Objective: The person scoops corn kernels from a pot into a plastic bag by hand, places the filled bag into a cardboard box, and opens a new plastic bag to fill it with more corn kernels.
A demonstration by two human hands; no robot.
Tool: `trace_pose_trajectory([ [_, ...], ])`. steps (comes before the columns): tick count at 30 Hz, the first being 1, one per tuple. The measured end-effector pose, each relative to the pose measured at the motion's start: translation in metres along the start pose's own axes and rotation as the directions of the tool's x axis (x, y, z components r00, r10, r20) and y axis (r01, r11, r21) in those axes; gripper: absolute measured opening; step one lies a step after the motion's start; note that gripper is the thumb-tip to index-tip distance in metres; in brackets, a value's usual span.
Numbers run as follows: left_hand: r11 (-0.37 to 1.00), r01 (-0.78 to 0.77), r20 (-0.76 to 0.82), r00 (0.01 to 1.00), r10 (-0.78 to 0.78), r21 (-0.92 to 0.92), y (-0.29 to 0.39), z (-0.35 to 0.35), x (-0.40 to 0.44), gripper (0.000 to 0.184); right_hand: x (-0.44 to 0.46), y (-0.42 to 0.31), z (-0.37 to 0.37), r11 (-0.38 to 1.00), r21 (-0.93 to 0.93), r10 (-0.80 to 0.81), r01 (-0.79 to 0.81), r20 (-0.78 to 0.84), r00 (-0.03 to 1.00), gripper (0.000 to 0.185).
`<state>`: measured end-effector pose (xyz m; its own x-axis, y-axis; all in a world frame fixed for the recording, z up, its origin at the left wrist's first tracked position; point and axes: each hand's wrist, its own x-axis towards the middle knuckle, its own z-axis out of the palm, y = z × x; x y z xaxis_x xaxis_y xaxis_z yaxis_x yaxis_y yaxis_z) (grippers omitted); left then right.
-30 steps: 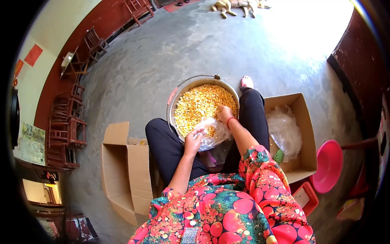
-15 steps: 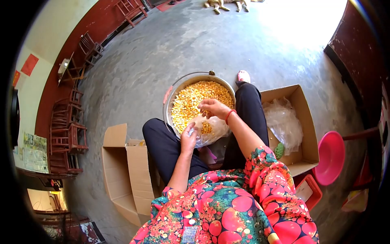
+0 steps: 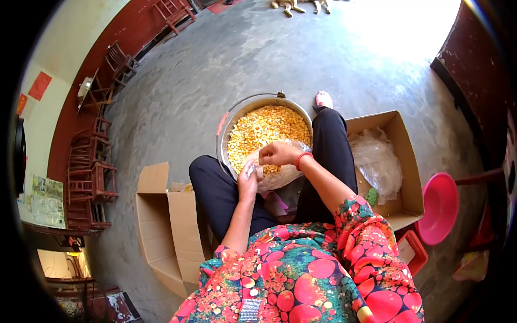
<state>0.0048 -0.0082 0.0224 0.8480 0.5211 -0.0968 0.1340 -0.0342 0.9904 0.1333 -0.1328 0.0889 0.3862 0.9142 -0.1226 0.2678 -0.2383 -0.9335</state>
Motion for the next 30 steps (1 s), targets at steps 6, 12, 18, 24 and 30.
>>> trace_pose_trajectory([
  [6, 0.986, 0.161, 0.046, 0.986, -0.16, -0.03, 0.013, 0.0, -0.005, 0.027, 0.026, 0.049, -0.026, 0.989, -0.108, 0.006, -0.102, -0.657, 0.754, 0.014],
  [12, 0.998, 0.059, 0.203, 0.977, -0.064, 0.029, 0.007, 0.005, -0.009, 0.023, 0.024, 0.092, -0.013, 0.737, -0.272, 0.242, -0.619, -0.75, 0.616, 0.028],
  [18, 0.993, 0.041, 0.216, 0.974, -0.064, 0.109, 0.008, 0.003, -0.008, 0.022, 0.021, 0.086, 0.001, 0.731, -0.386, 0.295, -0.563, -0.566, 0.77, 0.047],
  [24, 0.99, 0.105, 0.215, 0.969, -0.122, 0.089, 0.013, 0.003, -0.01, 0.022, 0.027, 0.1, 0.008, 0.876, -0.184, 0.308, -0.447, -0.499, 0.81, 0.047],
  [30, 0.991, 0.101, 0.188, 0.975, -0.117, 0.091, 0.018, 0.004, -0.011, 0.022, 0.027, 0.098, -0.001, 0.663, 0.737, 0.559, -0.129, -0.374, 0.74, 0.028],
])
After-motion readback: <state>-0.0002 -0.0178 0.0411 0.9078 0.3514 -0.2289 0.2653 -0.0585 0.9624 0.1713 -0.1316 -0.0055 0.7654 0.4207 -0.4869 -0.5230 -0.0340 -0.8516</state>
